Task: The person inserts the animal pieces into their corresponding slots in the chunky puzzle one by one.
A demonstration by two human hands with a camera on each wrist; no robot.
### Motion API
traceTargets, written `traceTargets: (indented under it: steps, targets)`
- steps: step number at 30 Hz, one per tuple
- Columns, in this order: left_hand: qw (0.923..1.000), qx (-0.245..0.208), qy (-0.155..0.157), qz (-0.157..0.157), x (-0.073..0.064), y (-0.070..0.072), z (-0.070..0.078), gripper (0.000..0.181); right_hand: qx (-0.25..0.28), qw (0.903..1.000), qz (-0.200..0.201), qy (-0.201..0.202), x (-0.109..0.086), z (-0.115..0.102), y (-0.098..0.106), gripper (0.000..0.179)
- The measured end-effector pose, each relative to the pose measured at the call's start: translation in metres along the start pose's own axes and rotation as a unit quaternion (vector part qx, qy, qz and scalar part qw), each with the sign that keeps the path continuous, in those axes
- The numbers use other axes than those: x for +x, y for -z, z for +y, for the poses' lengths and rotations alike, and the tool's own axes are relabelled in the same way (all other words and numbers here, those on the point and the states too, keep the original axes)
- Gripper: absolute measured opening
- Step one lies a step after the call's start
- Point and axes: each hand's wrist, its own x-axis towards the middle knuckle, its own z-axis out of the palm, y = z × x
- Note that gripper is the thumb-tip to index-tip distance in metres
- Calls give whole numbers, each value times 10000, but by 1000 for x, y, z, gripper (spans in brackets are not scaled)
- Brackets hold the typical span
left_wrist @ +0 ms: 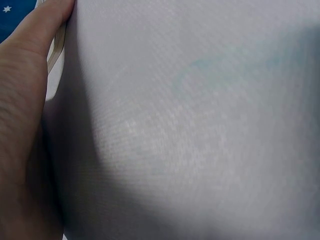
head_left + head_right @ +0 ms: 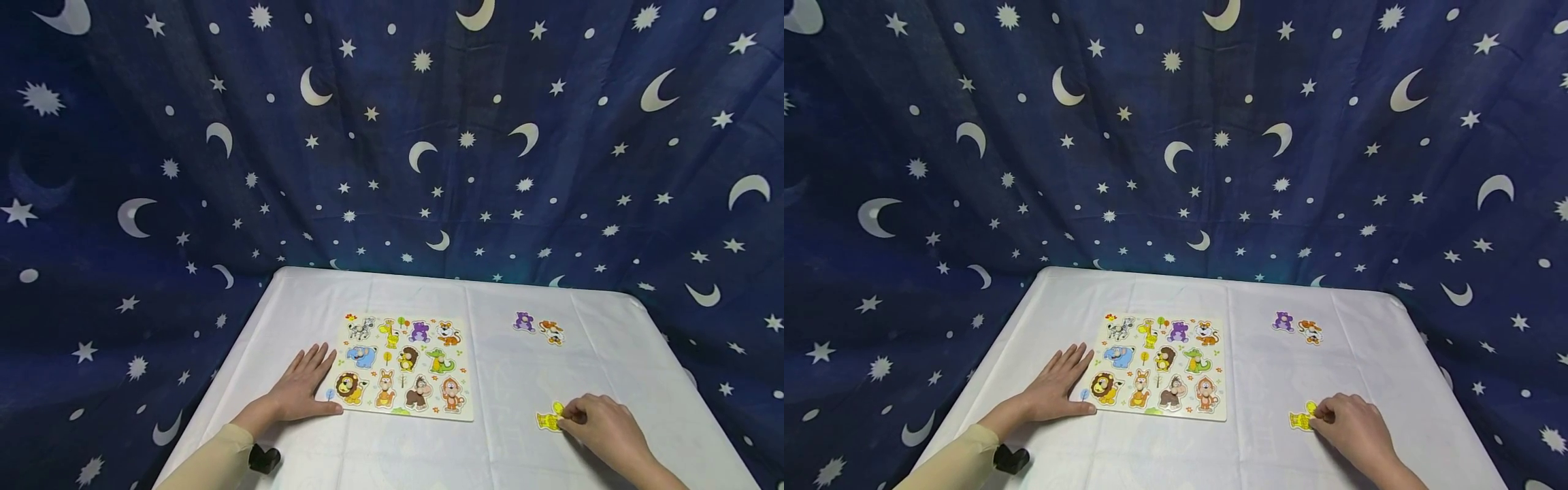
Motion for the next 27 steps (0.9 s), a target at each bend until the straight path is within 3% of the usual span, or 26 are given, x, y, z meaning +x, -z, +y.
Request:
traceTargets:
  steps: [6, 18, 27]
  targets:
    - [9999, -87, -120, 88, 0, -1, -1, 117, -38, 9999, -34, -116, 0, 2, -2, 20]
    - [9999, -63, -51, 75, 0, 1, 1, 117, -124, 9998, 141, -50, -4, 3, -6, 23]
    - [9992, 226, 142, -310, 1, 9, 7, 118, -211, 9995, 212, -67, -3, 0, -6, 21]
